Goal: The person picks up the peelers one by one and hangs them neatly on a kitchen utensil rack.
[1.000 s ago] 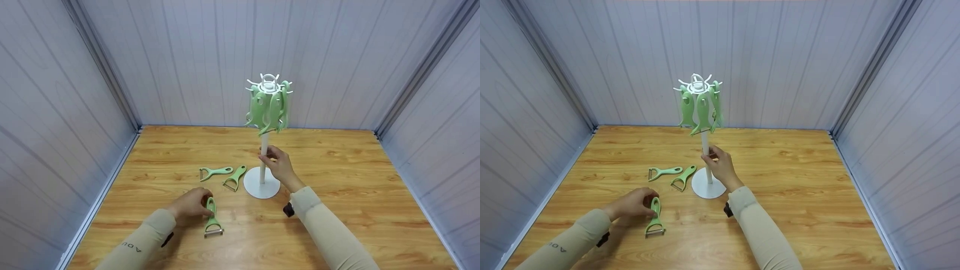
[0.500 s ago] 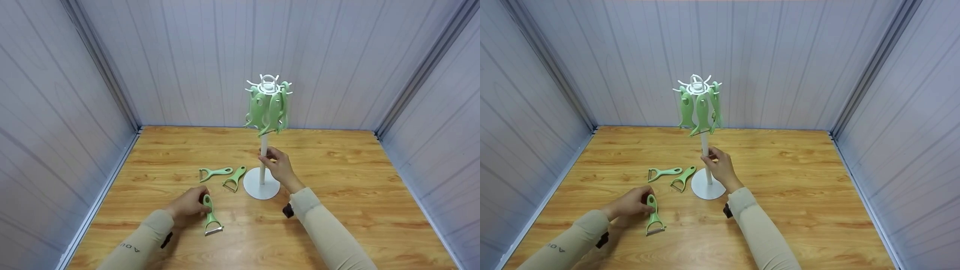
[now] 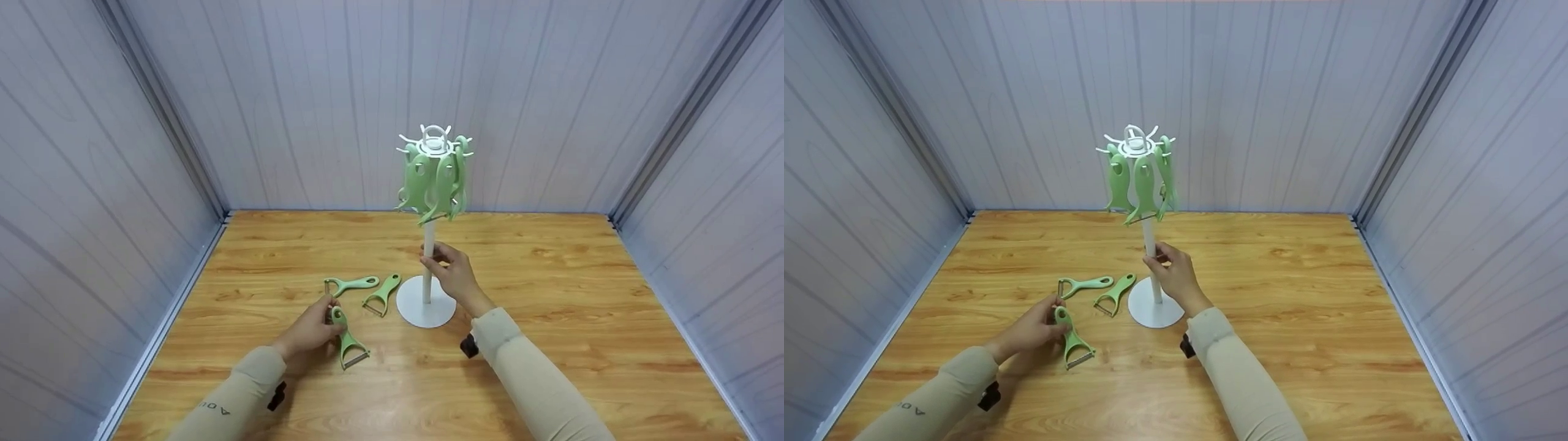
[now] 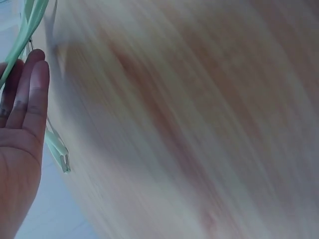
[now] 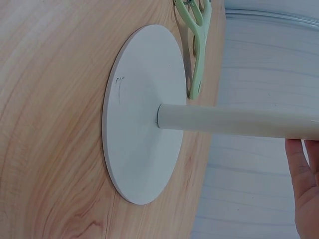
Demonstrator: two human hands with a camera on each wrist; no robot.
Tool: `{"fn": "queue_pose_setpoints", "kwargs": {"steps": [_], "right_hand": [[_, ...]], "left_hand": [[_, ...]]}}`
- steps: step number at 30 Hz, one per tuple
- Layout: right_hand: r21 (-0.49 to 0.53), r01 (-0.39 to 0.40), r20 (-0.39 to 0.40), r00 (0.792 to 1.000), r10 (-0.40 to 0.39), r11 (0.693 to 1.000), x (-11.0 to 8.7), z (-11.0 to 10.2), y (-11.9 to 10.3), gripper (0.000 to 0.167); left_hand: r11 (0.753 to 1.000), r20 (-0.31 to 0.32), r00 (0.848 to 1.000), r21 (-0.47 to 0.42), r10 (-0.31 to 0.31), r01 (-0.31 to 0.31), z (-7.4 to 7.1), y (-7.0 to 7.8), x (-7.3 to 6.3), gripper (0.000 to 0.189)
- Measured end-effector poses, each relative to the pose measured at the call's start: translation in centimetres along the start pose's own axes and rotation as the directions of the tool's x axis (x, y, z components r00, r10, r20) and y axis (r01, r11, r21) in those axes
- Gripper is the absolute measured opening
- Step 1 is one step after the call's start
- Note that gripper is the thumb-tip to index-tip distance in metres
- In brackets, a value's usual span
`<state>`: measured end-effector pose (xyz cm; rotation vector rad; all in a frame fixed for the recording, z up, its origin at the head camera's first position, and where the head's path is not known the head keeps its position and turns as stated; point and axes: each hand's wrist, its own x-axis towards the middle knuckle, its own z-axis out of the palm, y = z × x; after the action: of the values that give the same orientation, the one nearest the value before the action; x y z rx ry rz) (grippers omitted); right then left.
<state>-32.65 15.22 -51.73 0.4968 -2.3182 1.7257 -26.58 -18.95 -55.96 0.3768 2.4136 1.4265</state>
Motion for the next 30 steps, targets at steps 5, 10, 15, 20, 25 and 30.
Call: {"fn": "queue_pose_setpoints", "kwargs": {"steps": [5, 10, 15, 20, 25, 30], "right_hand": [[0.0, 0.007, -0.008, 1.0, -0.007, 1.0, 0.1, 0.2, 0.1, 0.023], [0.014, 0.017, -0.007, 1.0, -0.017, 1.0, 0.1, 0.1, 0.1, 0.024], [0.016, 0.021, -0.008, 1.0, -0.021, 1.0, 0.0, 0.1, 0.2, 0.024], [0.011, 0.019, -0.003, 1.0, -0.019, 1.0, -0.1, 0.1, 0.0, 0.026], [0.01, 0.021, -0.016, 1.0, -0.02, 1.0, -0.1, 0.1, 0.1, 0.025], [0.008, 0.021, -0.022, 1.0, -0.021, 1.0, 0.0, 0.2, 0.2, 0.023]], "left_hand": [[0.998, -0.057, 0.998, -0.054, 0.021, -0.024, 0.1, 0.2, 0.0, 0.024], [0.989, -0.051, 0.995, -0.113, 0.091, -0.096, -0.2, 0.1, 0.1, 0.014], [0.977, -0.044, 0.997, -0.2, 0.067, -0.075, -0.5, 0.4, 0.1, 0.017], [0.969, -0.051, 0.998, -0.245, 0.028, -0.039, -0.6, 0.7, 0.2, 0.02], [0.941, -0.01, 0.998, -0.334, 0.06, -0.06, -0.8, 1.1, 0.1, 0.01], [0.906, 0.014, 0.995, -0.414, 0.097, -0.083, -0.8, 1.2, 0.1, 0.008]]}}
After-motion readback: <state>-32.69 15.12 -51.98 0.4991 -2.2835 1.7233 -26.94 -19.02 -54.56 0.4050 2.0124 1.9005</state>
